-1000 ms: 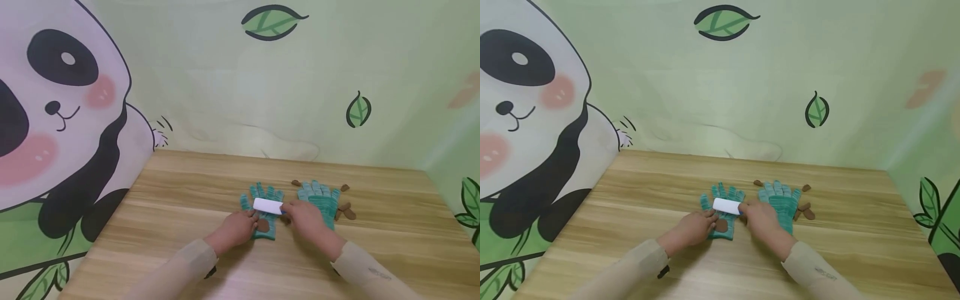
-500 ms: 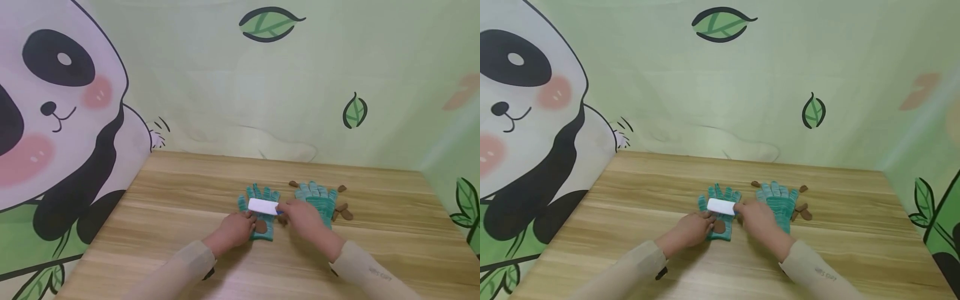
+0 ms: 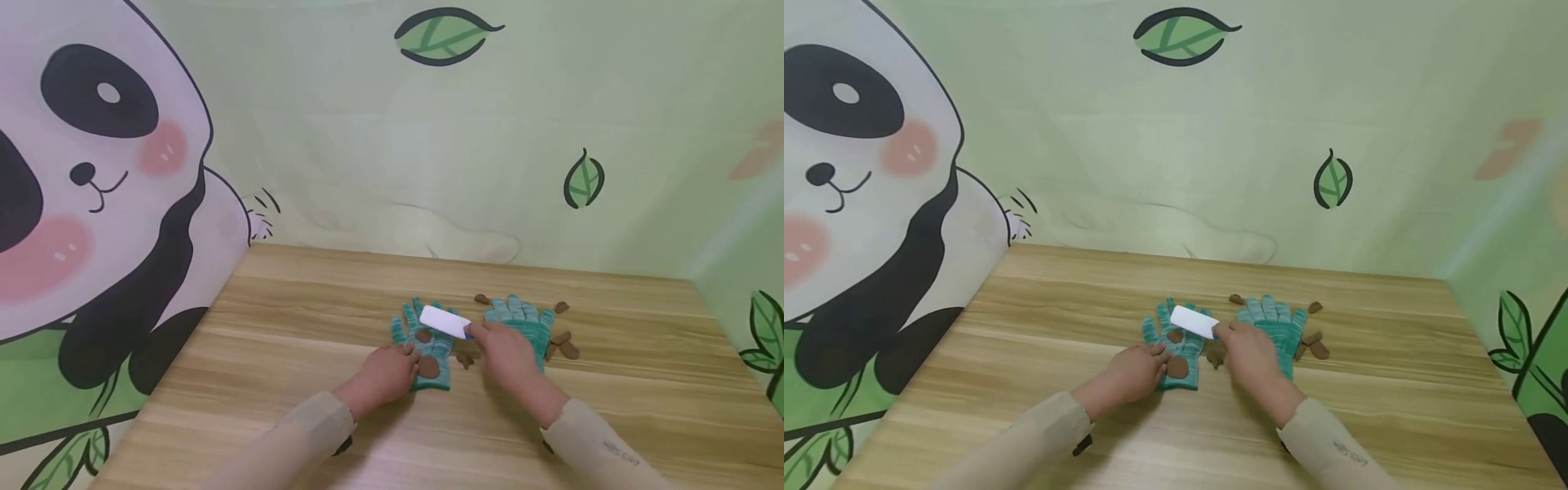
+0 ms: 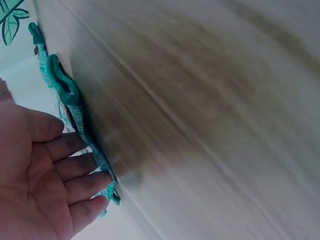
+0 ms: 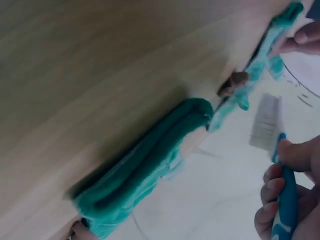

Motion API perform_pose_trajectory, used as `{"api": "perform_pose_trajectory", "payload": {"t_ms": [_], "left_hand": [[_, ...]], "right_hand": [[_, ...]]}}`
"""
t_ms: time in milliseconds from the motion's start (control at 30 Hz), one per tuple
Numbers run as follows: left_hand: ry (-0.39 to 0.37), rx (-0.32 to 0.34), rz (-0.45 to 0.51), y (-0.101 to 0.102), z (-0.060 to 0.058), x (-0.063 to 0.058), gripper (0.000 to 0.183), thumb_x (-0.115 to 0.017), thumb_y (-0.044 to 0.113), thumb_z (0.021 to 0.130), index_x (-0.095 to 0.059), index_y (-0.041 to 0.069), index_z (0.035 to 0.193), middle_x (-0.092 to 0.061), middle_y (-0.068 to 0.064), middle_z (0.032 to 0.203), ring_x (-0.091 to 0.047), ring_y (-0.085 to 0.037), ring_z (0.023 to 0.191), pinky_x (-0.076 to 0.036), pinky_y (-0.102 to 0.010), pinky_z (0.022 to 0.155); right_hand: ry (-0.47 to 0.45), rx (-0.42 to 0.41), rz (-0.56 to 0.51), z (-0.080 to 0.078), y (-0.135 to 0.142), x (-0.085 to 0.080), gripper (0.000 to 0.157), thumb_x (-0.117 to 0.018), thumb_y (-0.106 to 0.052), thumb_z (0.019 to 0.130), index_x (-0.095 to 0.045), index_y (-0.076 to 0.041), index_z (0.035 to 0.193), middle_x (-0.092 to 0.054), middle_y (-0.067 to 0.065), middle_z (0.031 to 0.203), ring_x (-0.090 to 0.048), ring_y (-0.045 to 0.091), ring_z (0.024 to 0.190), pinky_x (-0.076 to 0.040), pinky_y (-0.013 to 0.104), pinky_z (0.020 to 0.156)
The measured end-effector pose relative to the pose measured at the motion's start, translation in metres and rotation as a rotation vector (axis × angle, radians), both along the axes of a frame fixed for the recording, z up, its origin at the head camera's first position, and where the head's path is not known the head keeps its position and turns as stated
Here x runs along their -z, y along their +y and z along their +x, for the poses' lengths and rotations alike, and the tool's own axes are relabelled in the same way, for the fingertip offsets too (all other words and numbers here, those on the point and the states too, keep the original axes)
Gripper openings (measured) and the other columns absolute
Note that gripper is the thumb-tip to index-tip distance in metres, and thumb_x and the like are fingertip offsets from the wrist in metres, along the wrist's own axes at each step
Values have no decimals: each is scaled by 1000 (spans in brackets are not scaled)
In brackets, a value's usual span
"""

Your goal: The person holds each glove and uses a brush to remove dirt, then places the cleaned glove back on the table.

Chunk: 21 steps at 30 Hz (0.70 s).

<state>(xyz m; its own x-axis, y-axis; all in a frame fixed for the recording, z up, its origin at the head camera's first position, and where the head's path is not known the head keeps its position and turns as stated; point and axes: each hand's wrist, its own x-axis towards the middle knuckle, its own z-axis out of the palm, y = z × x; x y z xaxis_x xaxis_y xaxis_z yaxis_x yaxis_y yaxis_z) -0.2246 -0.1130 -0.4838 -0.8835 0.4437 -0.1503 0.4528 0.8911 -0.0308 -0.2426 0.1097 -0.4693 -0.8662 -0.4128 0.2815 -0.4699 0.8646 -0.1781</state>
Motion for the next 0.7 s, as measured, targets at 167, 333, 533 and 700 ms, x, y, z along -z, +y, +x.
{"api": "perform_pose_trajectory", "payload": {"t_ms": [167, 333, 533, 700], "left_hand": [[-14, 4, 4, 1, 1, 0, 37, -51, 26, 107, -65, 13, 139, -63, -4, 146, -61, -20, 136, -54, -37, 108], [-22, 4, 12, 0, 3, -3, 37, -51, 26, 107, -65, 13, 139, -62, -3, 148, -60, -20, 137, -52, -37, 110], [3, 34, 2, -2, 3, -4, 36, -52, 25, 107, -65, 13, 139, -63, -3, 146, -60, -18, 137, -54, -37, 108], [-4, 47, -19, -4, 2, -3, 37, -51, 26, 108, -65, 14, 140, -62, -3, 148, -59, -17, 138, -53, -35, 109]], "right_hand": [[-27, -74, 14, 4, -4, 1, 21, -75, -1, 88, -76, -13, 105, -75, 7, 91, -67, 21, 74, -56, 35, 60], [-25, -17, 87, 3, -3, 2, 21, -79, -3, 84, -74, -14, 101, -72, 4, 85, -63, 19, 69, -50, 32, 53], [-27, 42, 91, 3, -4, -11, 18, -76, -5, 89, -72, -13, 105, -71, 7, 86, -63, 22, 71, -51, 34, 54], [-71, -46, 146, 8, -9, -15, 18, -76, -5, 89, -75, -14, 104, -73, 6, 87, -66, 21, 73, -55, 35, 59]]}}
